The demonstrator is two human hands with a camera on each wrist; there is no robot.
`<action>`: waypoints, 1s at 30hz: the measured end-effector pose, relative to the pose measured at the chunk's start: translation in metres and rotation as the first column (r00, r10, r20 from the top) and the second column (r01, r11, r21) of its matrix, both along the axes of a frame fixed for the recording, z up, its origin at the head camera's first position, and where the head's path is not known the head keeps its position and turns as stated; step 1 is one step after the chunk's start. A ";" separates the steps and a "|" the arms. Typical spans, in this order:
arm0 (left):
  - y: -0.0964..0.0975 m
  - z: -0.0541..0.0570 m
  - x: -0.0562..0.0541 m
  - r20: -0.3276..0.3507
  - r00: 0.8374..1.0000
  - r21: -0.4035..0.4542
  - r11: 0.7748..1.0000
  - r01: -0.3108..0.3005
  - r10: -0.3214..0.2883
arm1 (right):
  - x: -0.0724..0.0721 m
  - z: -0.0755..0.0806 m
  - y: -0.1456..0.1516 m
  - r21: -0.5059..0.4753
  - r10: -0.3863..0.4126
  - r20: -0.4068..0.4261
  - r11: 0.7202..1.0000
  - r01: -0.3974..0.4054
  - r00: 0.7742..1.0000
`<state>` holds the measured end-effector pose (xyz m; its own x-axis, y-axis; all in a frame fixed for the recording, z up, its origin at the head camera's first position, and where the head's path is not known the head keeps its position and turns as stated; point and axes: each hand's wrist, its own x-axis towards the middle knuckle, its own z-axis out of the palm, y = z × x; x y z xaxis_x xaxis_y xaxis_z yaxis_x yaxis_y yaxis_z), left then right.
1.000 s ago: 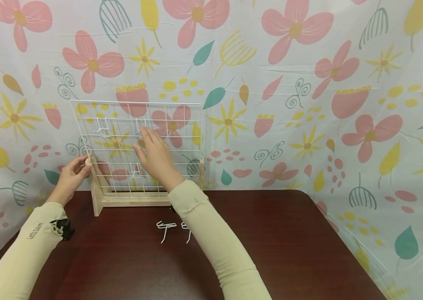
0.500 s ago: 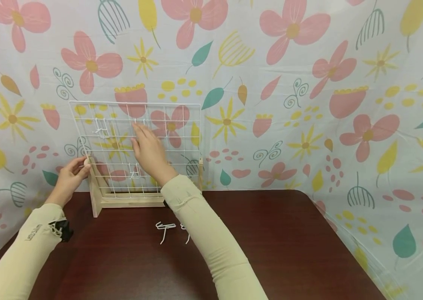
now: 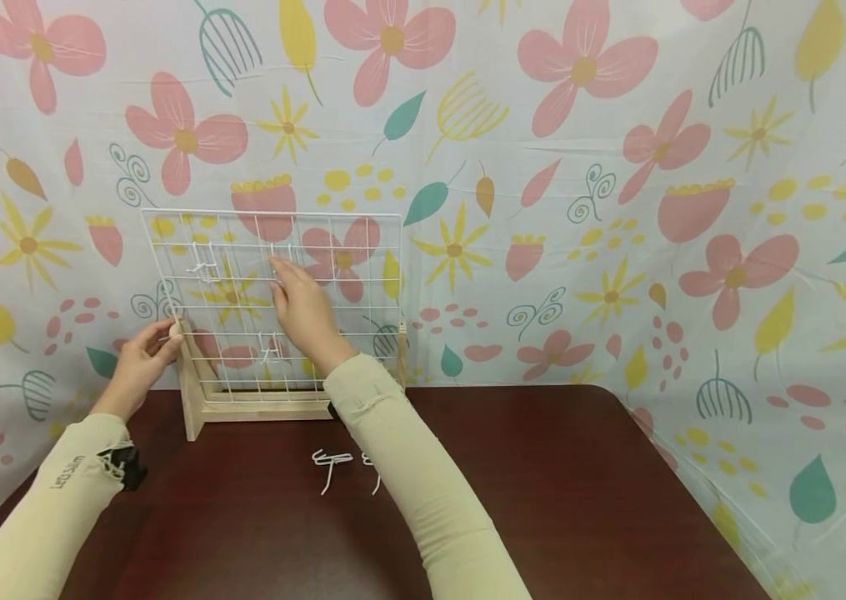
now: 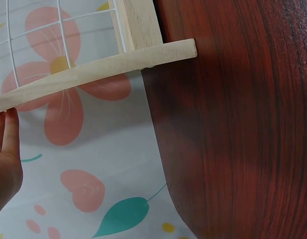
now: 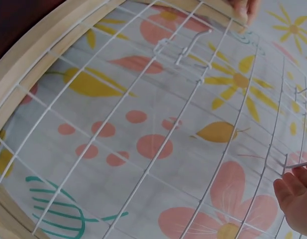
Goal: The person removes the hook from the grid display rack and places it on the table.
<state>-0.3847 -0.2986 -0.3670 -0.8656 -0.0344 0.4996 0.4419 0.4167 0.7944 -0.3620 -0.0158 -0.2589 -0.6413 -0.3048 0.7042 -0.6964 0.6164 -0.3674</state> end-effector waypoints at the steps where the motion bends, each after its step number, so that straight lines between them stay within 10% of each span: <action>1: 0.000 0.000 0.000 0.000 1.000 0.001 1.000 0.000 0.000 | -0.001 0.000 0.000 -0.005 -0.001 -0.006 1.000 0.001 1.000; 30: 0.001 0.001 0.000 0.002 1.000 0.011 1.000 0.011 -0.011 | -0.007 0.009 0.001 -0.026 -0.050 -0.189 0.999 0.046 0.981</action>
<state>-0.3849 -0.2975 -0.3656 -0.8670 -0.0301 0.4973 0.4449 0.4026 0.8000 -0.3692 -0.0151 -0.2504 -0.5091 -0.2604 0.8204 -0.7246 0.6441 -0.2452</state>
